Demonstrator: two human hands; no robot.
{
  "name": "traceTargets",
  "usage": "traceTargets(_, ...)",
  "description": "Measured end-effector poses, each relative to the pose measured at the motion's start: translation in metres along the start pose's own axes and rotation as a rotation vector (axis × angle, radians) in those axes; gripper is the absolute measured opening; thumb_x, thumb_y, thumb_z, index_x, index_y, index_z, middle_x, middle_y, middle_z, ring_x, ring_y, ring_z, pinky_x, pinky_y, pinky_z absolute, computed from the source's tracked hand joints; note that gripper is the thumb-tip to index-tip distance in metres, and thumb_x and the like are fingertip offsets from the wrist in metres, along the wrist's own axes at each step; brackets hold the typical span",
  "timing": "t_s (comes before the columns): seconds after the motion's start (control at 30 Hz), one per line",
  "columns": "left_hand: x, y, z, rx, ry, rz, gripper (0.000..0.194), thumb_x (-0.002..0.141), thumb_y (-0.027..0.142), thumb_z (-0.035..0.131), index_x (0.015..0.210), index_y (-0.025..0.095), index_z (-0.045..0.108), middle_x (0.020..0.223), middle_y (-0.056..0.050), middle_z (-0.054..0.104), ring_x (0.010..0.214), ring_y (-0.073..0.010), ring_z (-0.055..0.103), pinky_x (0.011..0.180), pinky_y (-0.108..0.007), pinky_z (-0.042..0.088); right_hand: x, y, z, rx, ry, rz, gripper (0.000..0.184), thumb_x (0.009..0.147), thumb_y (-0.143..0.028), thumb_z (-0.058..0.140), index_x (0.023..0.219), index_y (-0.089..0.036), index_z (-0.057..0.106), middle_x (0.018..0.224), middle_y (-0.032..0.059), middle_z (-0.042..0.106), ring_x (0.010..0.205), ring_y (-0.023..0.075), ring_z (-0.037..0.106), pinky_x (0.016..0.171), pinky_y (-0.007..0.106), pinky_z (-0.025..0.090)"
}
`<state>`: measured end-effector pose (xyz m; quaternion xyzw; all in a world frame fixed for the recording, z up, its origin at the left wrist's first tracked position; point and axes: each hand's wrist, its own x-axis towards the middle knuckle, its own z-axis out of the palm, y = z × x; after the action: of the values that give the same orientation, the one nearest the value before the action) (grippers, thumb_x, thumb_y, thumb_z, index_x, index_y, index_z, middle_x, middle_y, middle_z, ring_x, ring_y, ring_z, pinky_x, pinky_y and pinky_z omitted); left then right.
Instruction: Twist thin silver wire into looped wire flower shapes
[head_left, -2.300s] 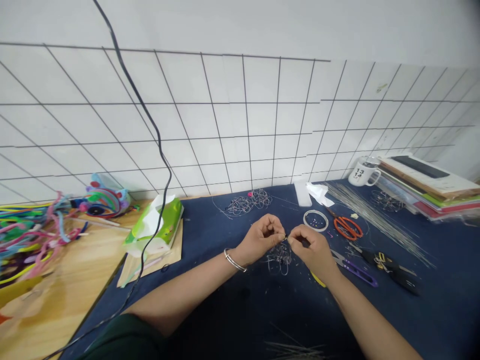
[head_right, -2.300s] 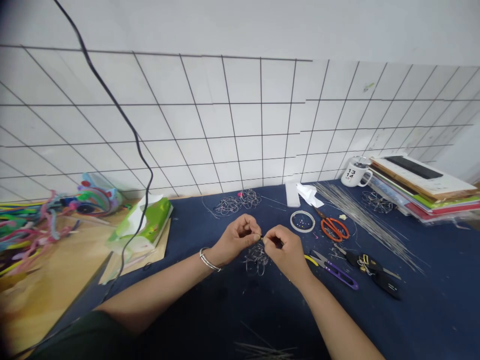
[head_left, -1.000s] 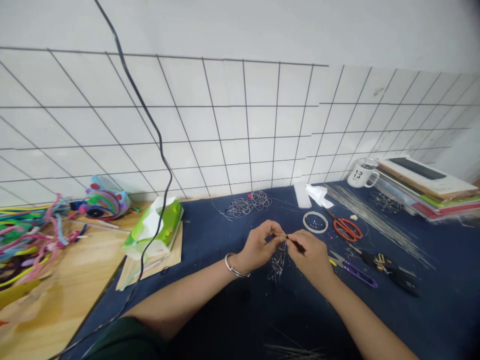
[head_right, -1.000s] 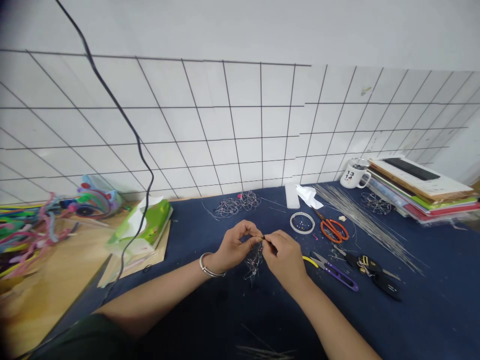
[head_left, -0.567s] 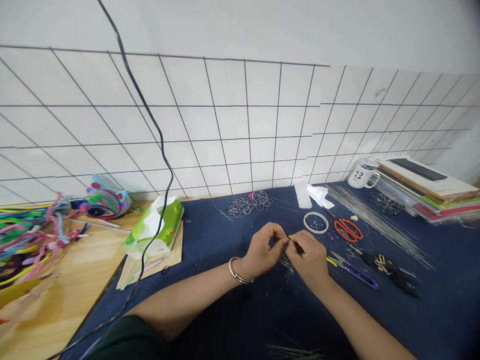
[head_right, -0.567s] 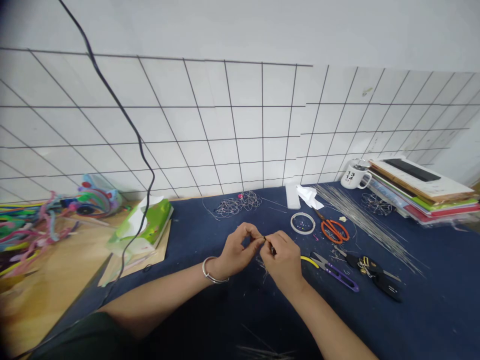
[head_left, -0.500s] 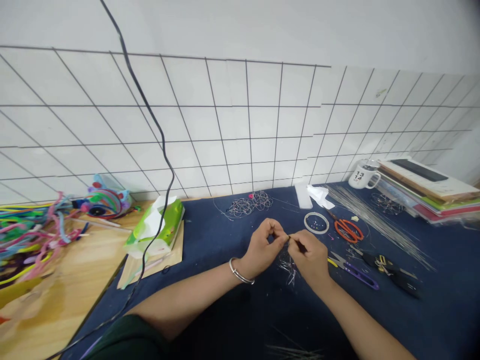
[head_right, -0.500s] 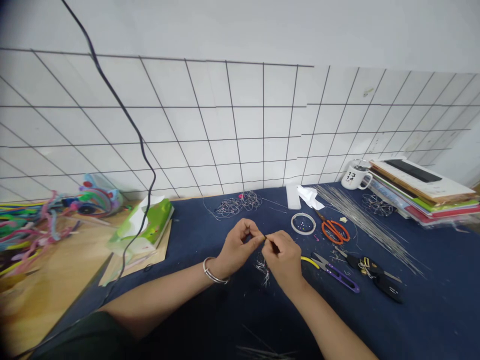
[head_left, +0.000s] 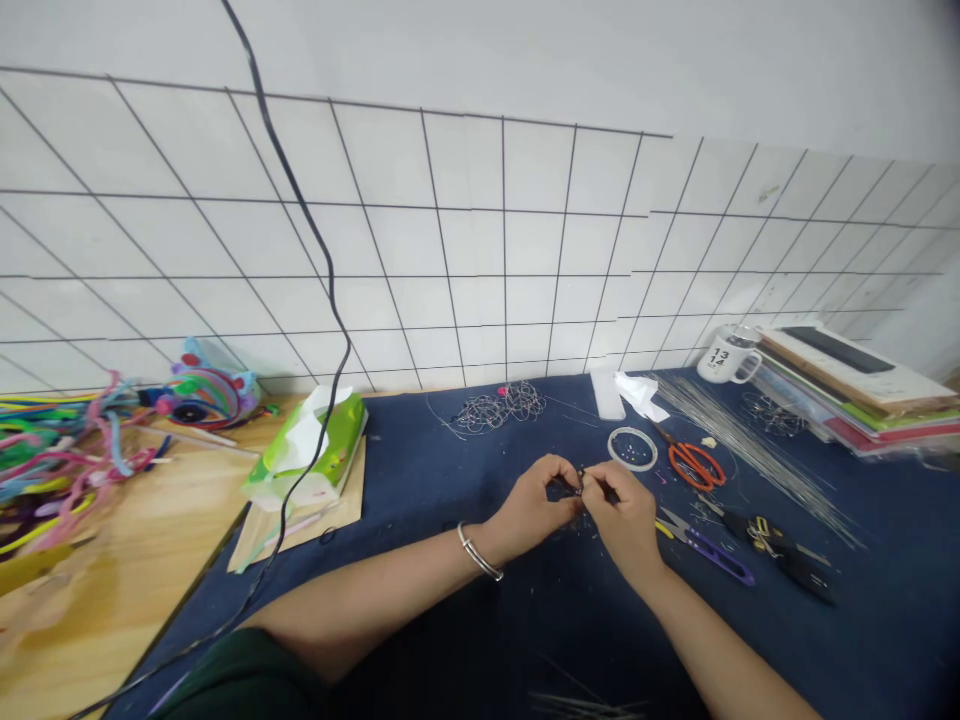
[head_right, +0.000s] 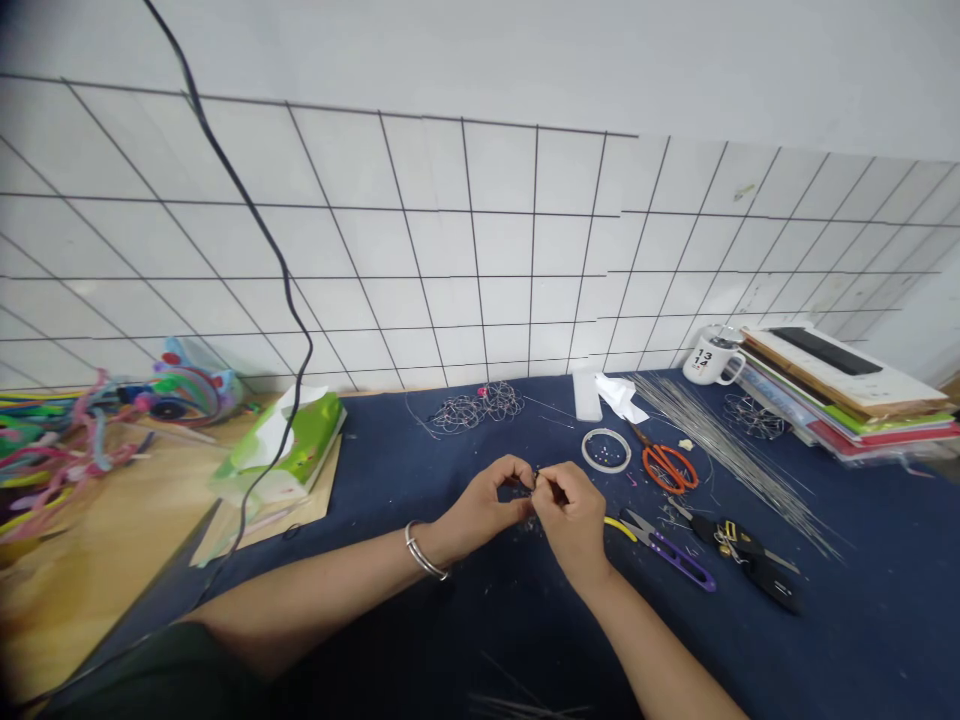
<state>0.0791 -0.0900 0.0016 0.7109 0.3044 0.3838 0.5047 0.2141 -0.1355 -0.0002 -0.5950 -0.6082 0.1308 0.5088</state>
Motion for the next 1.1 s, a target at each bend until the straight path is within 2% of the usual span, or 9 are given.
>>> traceTargets(0.23, 0.003, 0.000, -0.002, 0.246, 0.004, 0.059, 0.010, 0.069, 0.012, 0.055, 0.078, 0.016, 0.054, 0.073, 0.001, 0.057, 0.069, -0.0111, 0.052, 0.071, -0.025, 0.039, 0.002, 0.007, 0.001, -0.099, -0.017, -0.171, 0.013, 0.076, -0.010, 0.048, 0.068, -0.018, 0.055, 0.067, 0.0002, 0.052, 0.064, 0.0127, 0.047, 0.062, 0.025, 0.038)
traceTargets(0.43, 0.008, -0.003, -0.010, 0.448, -0.064, 0.221, 0.014, 0.069, 0.009, 0.051, 0.075, 0.016, 0.061, 0.073, -0.001, 0.061, 0.072, -0.0132, 0.054, 0.074, -0.027, 0.036, 0.006, 0.013, -0.004, -0.239, -0.044, -0.290, 0.014, 0.074, -0.010, 0.048, 0.065, -0.017, 0.056, 0.067, 0.0018, 0.054, 0.068, 0.0142, 0.049, 0.068, 0.027, 0.038)
traceTargets(0.5, 0.009, -0.004, -0.012, 0.510, -0.071, 0.255, 0.017, 0.069, 0.008, 0.050, 0.077, 0.017, 0.062, 0.074, -0.001, 0.062, 0.074, -0.0144, 0.054, 0.073, -0.028, 0.035, 0.008, 0.013, -0.007, -0.237, -0.048, -0.241, 0.014, 0.073, -0.011, 0.048, 0.063, -0.017, 0.056, 0.065, 0.0013, 0.053, 0.067, 0.0140, 0.048, 0.067, 0.027, 0.037)
traceTargets(0.57, 0.009, -0.005, -0.013, 0.578, -0.067, 0.277, 0.018, 0.069, 0.008, 0.050, 0.078, 0.017, 0.062, 0.076, -0.002, 0.062, 0.076, -0.0154, 0.053, 0.074, -0.030, 0.034, 0.011, 0.014, -0.011, -0.188, -0.042, -0.120, 0.013, 0.072, -0.012, 0.049, 0.062, -0.017, 0.055, 0.063, 0.0003, 0.052, 0.063, 0.0131, 0.047, 0.063, 0.026, 0.037)
traceTargets(0.67, 0.009, -0.005, -0.014, 0.667, -0.072, 0.315, 0.019, 0.069, 0.010, 0.050, 0.081, 0.018, 0.062, 0.079, -0.003, 0.061, 0.079, -0.0169, 0.052, 0.077, -0.032, 0.032, 0.016, 0.018, -0.016, 0.016, -0.051, 0.148, 0.010, 0.072, -0.017, 0.051, 0.064, -0.017, 0.057, 0.059, -0.0018, 0.050, 0.055, 0.0110, 0.043, 0.053, 0.023, 0.034)
traceTargets(0.73, 0.009, -0.005, -0.015, 0.703, -0.082, 0.335, 0.018, 0.070, 0.012, 0.050, 0.083, 0.018, 0.062, 0.080, -0.004, 0.060, 0.079, -0.0173, 0.051, 0.078, -0.033, 0.031, 0.018, 0.020, -0.017, 0.170, -0.059, 0.260, 0.010, 0.073, -0.020, 0.052, 0.066, -0.017, 0.058, 0.056, -0.0030, 0.048, 0.052, 0.0097, 0.040, 0.049, 0.022, 0.031)
traceTargets(0.87, 0.010, -0.008, -0.016, 0.697, -0.081, 0.339, 0.011, 0.074, 0.020, 0.052, 0.080, 0.017, 0.061, 0.077, -0.004, 0.058, 0.077, -0.0173, 0.050, 0.078, -0.034, 0.030, 0.016, 0.019, -0.014, 0.292, -0.128, 0.278, 0.010, 0.073, -0.021, 0.053, 0.066, -0.017, 0.058, 0.056, -0.0037, 0.046, 0.052, 0.0086, 0.037, 0.048, 0.021, 0.029)
traceTargets(0.97, 0.012, -0.011, -0.018, 0.646, -0.097, 0.352, 0.014, 0.079, 0.025, 0.050, 0.074, 0.016, 0.060, 0.075, -0.004, 0.056, 0.079, -0.0170, 0.048, 0.079, -0.034, 0.030, 0.015, 0.018, -0.011, 0.313, -0.146, 0.292, 0.009, 0.073, -0.022, 0.055, 0.067, -0.016, 0.059, 0.056, -0.0038, 0.046, 0.051, 0.0081, 0.037, 0.047, 0.021, 0.027)
traceTargets(1.1, 0.016, -0.013, -0.020, 0.394, -0.167, 0.298, 0.019, 0.081, 0.025, 0.049, 0.069, 0.015, 0.059, 0.073, -0.003, 0.054, 0.078, -0.0151, 0.048, 0.078, -0.030, 0.033, 0.015, 0.022, -0.011, 0.366, -0.127, 0.362, 0.008, 0.073, -0.022, 0.056, 0.070, -0.016, 0.062, 0.056, -0.0025, 0.049, 0.052, 0.0092, 0.041, 0.049, 0.021, 0.030)
